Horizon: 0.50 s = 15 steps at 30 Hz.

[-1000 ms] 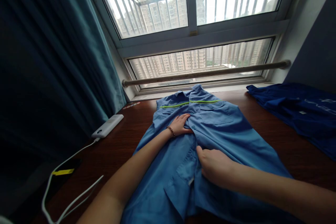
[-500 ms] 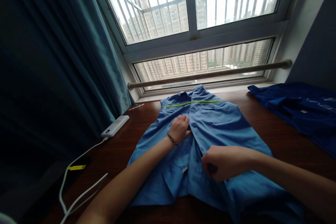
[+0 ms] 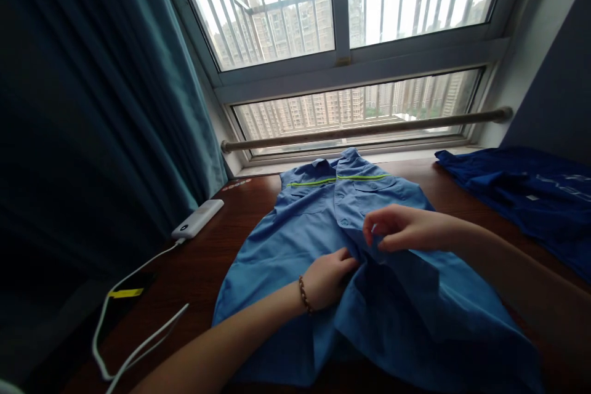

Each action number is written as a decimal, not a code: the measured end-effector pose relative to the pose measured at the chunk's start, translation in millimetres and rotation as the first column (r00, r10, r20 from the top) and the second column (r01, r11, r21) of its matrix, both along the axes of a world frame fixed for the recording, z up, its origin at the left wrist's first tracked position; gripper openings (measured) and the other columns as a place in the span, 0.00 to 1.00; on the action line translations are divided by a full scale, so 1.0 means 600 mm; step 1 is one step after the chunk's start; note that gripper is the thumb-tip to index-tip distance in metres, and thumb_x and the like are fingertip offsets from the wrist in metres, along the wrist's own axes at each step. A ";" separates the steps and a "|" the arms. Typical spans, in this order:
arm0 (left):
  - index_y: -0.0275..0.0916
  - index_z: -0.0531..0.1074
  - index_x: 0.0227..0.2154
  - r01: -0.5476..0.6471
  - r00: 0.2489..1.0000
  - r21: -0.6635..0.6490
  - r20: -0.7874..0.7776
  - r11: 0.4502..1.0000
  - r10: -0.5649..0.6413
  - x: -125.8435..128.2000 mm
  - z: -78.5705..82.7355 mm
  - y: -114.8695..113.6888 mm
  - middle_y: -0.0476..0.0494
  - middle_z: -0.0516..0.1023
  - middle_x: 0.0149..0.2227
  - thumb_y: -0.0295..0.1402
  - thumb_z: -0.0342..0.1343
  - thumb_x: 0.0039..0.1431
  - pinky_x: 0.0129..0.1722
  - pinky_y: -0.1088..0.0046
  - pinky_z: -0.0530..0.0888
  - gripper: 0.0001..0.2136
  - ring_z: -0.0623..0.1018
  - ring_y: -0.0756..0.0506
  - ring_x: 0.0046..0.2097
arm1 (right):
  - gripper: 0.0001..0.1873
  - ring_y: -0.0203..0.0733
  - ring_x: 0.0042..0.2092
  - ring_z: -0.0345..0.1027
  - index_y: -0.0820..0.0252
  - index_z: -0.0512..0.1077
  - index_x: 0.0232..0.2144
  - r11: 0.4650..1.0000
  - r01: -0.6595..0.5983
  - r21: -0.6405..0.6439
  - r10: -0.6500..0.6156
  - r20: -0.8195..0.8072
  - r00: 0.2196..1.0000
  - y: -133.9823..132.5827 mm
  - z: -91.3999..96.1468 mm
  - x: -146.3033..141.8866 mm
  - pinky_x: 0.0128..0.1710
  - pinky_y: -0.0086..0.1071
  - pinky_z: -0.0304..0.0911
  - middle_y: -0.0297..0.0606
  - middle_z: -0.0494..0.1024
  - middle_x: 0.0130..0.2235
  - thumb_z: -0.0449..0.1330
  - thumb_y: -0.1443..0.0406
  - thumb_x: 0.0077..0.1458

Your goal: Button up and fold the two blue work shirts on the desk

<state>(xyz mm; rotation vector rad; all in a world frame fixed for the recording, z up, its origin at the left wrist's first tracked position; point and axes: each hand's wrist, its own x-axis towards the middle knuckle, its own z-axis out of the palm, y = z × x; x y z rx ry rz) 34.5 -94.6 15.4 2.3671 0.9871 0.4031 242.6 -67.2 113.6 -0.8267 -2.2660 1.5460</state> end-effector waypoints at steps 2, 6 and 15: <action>0.40 0.69 0.38 -0.027 1.000 0.020 -0.002 0.999 0.027 0.002 -0.003 -0.002 0.45 0.69 0.41 0.33 0.52 0.51 0.39 0.73 0.67 0.11 0.70 0.46 0.39 | 0.09 0.29 0.23 0.52 0.66 0.69 0.32 1.000 0.018 0.022 -0.016 -0.069 0.997 -0.004 -0.016 -0.013 0.20 0.22 0.46 0.28 0.61 0.21 0.54 0.69 0.44; 0.36 0.70 0.28 -0.071 0.997 -0.069 -0.034 0.995 0.069 -0.020 0.002 0.027 0.48 0.69 0.31 0.29 0.58 0.43 0.32 0.75 0.67 0.07 0.69 0.48 0.33 | 0.14 0.29 0.22 0.55 0.64 0.72 0.33 0.981 -0.105 0.160 0.081 0.151 0.985 -0.030 -0.076 -0.054 0.19 0.22 0.48 0.29 0.64 0.21 0.52 0.72 0.41; 0.33 0.68 0.26 0.014 0.813 -0.699 0.424 0.715 0.399 -0.086 0.077 0.074 0.52 0.69 0.24 0.35 0.64 0.38 0.23 0.80 0.64 0.14 0.68 0.56 0.23 | 0.08 0.30 0.24 0.58 0.64 0.71 0.24 0.957 -0.218 0.190 0.168 0.247 0.954 -0.054 -0.158 -0.093 0.22 0.22 0.51 0.30 0.68 0.22 0.53 0.71 0.39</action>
